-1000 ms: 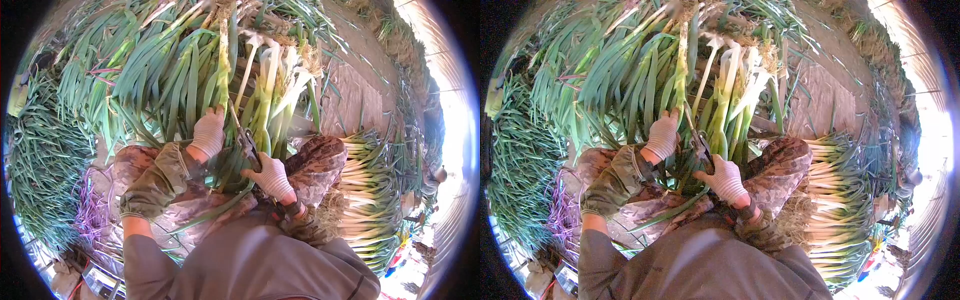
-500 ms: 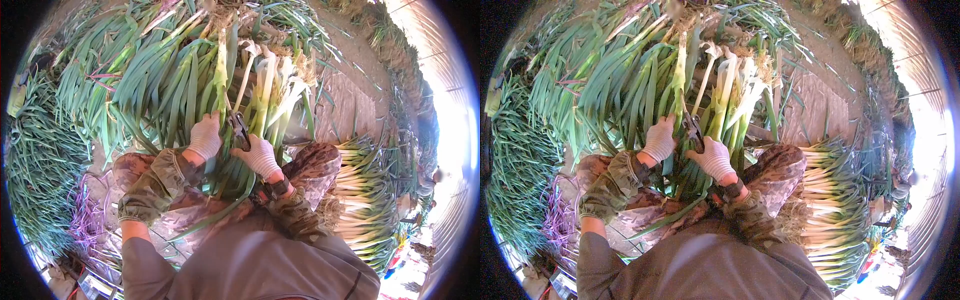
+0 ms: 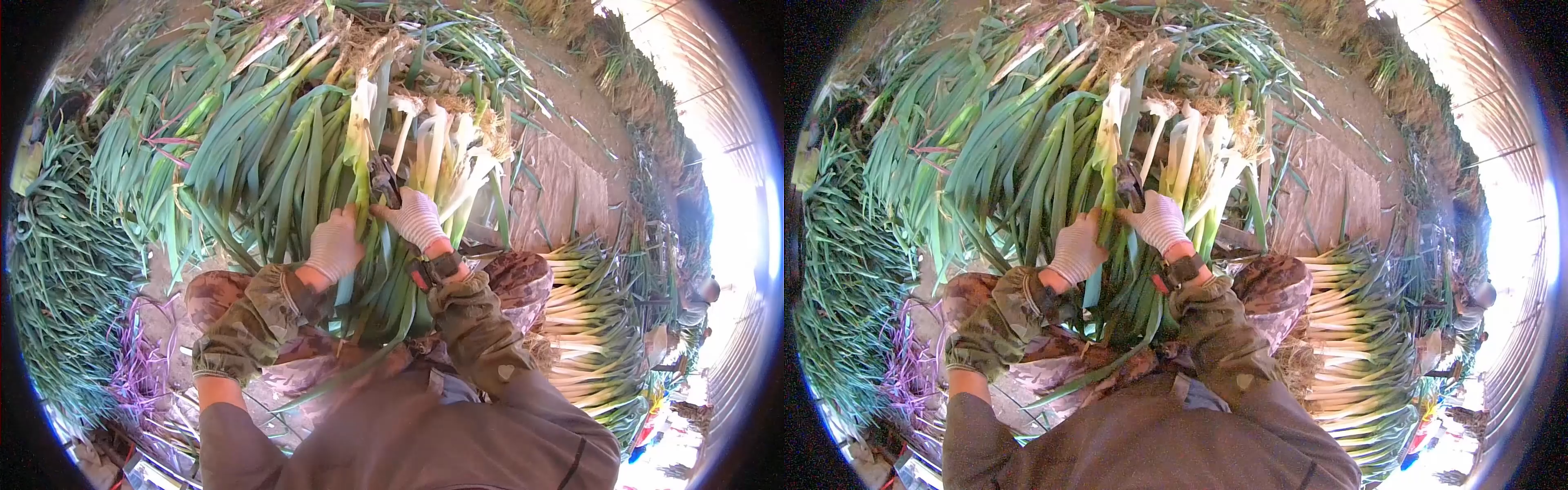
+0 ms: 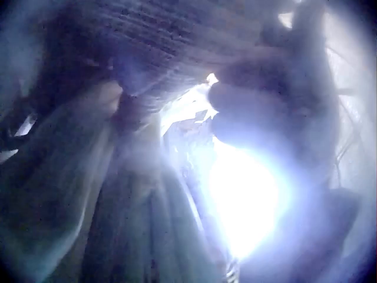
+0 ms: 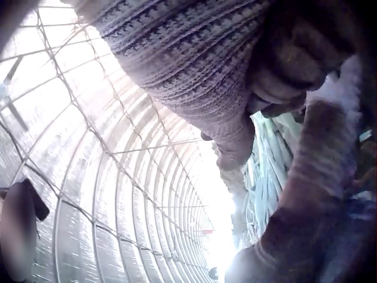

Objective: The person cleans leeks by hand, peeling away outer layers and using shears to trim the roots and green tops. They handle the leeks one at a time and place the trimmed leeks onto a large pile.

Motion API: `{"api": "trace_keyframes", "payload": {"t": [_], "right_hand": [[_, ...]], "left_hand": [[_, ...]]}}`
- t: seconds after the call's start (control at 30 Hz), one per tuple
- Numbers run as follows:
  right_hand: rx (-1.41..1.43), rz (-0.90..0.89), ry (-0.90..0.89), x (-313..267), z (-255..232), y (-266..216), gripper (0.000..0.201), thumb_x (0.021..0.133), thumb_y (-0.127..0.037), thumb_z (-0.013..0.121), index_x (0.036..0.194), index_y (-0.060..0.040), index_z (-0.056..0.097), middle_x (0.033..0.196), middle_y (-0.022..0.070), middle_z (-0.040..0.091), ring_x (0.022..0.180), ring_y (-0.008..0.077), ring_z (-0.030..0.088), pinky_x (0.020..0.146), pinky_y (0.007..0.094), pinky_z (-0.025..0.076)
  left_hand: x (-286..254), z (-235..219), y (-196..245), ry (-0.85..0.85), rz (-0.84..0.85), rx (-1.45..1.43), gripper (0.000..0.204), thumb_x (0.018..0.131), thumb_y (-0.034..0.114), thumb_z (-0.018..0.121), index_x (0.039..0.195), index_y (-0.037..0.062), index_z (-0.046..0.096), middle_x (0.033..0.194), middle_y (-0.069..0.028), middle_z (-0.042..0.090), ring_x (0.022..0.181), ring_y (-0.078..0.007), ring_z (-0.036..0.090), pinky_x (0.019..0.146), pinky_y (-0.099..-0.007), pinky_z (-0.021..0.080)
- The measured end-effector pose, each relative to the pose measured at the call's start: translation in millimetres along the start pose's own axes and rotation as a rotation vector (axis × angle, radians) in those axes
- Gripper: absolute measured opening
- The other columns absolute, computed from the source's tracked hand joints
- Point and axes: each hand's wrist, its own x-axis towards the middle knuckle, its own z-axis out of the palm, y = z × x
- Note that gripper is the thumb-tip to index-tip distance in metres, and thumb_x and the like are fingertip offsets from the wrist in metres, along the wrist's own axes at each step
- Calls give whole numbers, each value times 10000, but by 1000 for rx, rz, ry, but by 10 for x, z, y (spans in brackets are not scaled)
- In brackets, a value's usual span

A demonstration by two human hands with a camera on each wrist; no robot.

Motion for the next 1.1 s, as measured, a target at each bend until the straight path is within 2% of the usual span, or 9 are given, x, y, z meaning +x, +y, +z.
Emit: {"api": "trace_keyframes", "payload": {"t": [0.27,0.37,0.47,0.63,0.73,0.93,1.0,1.07,1.1], "right_hand": [[-9,-70,30,560,-122,-77,751,756,-627,750,1051,59,674,956,239,713,943,382,696,856,438,536],[-43,-39,-9,776,-211,-162,799,751,-656,741,1060,79,674,968,248,712,953,375,701,860,434,539],[4,-61,7,1021,-235,-195,829,742,-671,734,1072,87,679,987,257,713,977,371,702,869,429,541],[-30,-98,72,1430,-265,-241,862,754,-698,712,1063,106,677,936,288,702,960,403,697,864,445,524],[-4,-77,25,1528,-328,-248,898,748,-713,710,1054,131,668,939,299,699,948,408,697,860,449,526],[175,-39,-122,488,-309,-94,643,813,-539,743,1077,43,671,989,247,708,952,353,700,888,407,531],[194,-54,-86,35,-175,117,650,809,-516,756,1119,45,648,985,254,701,947,348,700,890,407,532],[161,103,-240,-498,-255,118,633,815,-494,760,1132,41,639,986,253,701,948,354,697,892,414,531],[192,11,-210,-701,-120,303,619,818,-487,760,1123,38,638,988,246,704,950,348,700,886,415,534]], "left_hand": [[-19,-17,21,-5,17,-30,614,739,106,730,1279,17,452,1093,-249,589,905,-462,659,779,-510,552],[14,32,-11,-59,-27,-23,830,684,154,826,1381,31,393,1149,-240,580,964,-444,656,803,-489,563],[-10,5,5,6,14,-53,644,739,93,724,1311,19,438,1111,-248,572,901,-459,657,768,-516,550],[-23,-61,49,-1,-12,-33,676,734,99,729,1336,25,431,1138,-253,558,909,-460,659,763,-510,555],[-4,-33,12,-7,-6,-26,681,730,102,735,1337,28,434,1147,-258,551,911,-461,660,764,-507,557],[-3,-62,32,9,18,-33,641,727,94,734,1305,19,467,1149,-252,550,902,-452,665,759,-503,557],[-1,-58,48,13,33,-30,620,727,87,730,1287,8,477,1152,-245,550,901,-449,666,758,-501,557],[-15,-33,67,23,50,-6,600,726,81,729,1267,-7,484,1156,-237,551,901,-448,665,760,-499,557],[-18,-13,74,13,49,-2,595,726,72,727,1263,-12,483,1158,-234,551,903,-447,665,762,-499,558]]}}
